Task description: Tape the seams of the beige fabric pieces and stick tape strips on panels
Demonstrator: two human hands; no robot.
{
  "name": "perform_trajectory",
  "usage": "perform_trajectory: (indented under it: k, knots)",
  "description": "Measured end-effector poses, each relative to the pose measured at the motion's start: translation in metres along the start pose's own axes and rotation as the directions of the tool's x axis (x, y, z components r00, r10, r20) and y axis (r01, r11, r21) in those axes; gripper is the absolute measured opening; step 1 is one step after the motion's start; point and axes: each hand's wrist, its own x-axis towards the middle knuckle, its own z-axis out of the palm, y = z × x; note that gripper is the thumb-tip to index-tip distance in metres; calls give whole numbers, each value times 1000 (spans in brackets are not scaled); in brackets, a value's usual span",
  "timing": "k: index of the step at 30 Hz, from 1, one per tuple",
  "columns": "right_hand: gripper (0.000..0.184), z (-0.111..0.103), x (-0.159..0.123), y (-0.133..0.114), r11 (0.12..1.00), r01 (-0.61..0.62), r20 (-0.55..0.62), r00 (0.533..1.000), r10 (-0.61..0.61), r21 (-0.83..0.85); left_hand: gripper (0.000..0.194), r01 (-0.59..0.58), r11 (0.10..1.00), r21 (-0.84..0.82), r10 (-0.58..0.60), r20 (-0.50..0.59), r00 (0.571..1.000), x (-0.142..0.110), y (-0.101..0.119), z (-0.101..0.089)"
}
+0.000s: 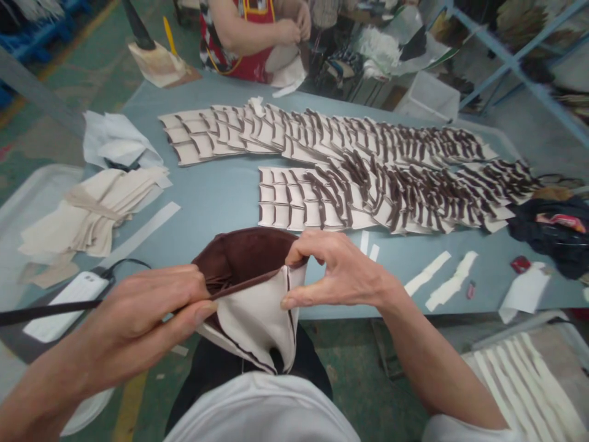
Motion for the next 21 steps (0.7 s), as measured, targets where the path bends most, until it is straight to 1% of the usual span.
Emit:
perform_trajectory:
  k: [2,4,7,9,12,13,14,16,17,19,21]
  knots:
    - [40,-1,0,0,996,58,-15,998,-57,75,24,-20,1000,-22,20,-2,1000,-4,-8,1]
    - [34,-2,2,-4,987,113,-29,993,-110,112,27,-3,1000,-4,2,-59,998,-7,-14,4]
    - [33,-4,7,-11,976,169,-41,985,-165,135,28,15,1000,19,-13,-114,993,-8,-19,11]
    - [33,-5,9,-15,973,187,-48,982,-182,136,27,28,1000,-3,-28,-116,993,-8,-23,14]
    - [31,-6,11,-17,972,195,-51,980,-190,134,23,80,992,-101,-88,-80,993,-6,-31,16]
    - [30,-7,11,-18,971,198,-47,980,-194,135,24,92,987,-135,-101,-62,993,-4,-32,16]
    - [29,-7,12,-19,970,202,-44,979,-198,136,32,96,982,-165,-104,-41,994,-1,-33,16]
    - [29,-7,14,-20,967,212,-38,977,-209,144,56,80,970,-228,-83,0,997,8,-31,16]
    - [29,-6,15,-20,965,214,-30,977,-212,152,64,65,962,-266,-64,15,998,13,-28,16]
    - [28,-4,19,-21,961,206,-14,978,-207,185,66,39,932,-360,-31,29,999,25,-21,16]
    - [28,-1,22,-20,955,179,11,982,-187,236,63,27,896,-443,-17,28,999,36,-15,16]
